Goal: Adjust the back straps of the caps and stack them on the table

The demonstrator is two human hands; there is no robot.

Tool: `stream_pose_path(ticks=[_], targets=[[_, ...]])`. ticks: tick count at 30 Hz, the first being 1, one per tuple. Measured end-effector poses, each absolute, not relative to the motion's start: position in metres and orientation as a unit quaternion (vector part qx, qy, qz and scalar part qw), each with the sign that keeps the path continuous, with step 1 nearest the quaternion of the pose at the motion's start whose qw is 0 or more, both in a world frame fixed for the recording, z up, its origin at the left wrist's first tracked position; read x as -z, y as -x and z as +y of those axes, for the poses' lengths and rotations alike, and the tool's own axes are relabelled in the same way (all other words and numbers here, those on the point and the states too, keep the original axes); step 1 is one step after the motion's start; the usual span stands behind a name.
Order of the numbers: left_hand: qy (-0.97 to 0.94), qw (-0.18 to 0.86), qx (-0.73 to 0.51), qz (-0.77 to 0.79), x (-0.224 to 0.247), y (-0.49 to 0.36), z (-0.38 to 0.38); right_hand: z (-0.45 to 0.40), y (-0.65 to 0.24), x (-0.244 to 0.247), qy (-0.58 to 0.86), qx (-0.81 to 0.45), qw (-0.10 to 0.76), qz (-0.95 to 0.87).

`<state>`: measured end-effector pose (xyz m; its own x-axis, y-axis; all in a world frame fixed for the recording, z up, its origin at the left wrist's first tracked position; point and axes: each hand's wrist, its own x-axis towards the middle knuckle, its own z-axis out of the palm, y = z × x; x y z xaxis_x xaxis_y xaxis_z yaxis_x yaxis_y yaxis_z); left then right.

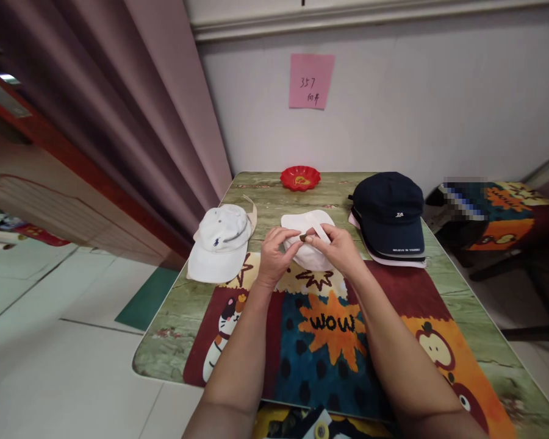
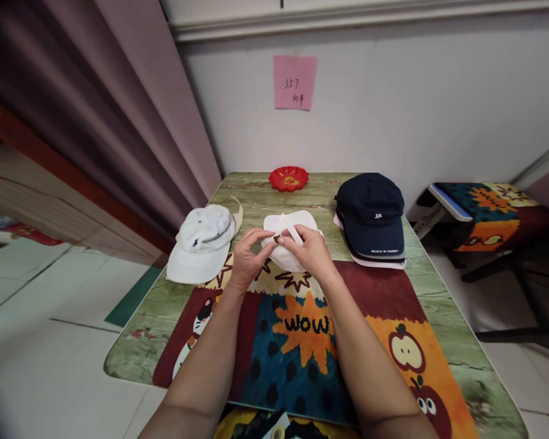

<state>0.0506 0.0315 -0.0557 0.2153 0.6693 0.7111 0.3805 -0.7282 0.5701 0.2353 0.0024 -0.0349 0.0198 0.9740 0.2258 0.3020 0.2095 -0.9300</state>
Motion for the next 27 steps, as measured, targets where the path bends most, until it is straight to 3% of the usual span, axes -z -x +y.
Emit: stream_pose_path(ticks=[8,14,17,23,27], targets=[[-0.755,0.034,-0.546,0.362,0.057,-0.061,0.024,0.004,-0.232,0.037,0.539,-0.404,0.502,-0.542],[-0.716,0.021,-0.552,0.428,0.056,-0.07,0.014,0.002,-0.228,0.034,0.55,-0.406,0.516,-0.517],[-0.718,0.098,-0.54,0.428,0.056,-0.074,0.012,0.001,-0.229,0.034,0.563,-0.377,0.51,-0.531],[-0.601,0.358,-0.575,0.424,0.061,-0.08,0.013,-0.003,-0.226,0.031,0.592,-0.331,0.502,-0.537],[-0.539,0.443,-0.592,0.405,0.063,-0.083,0.013,-0.005,-0.219,0.027,0.593,-0.296,0.5,-0.557]])
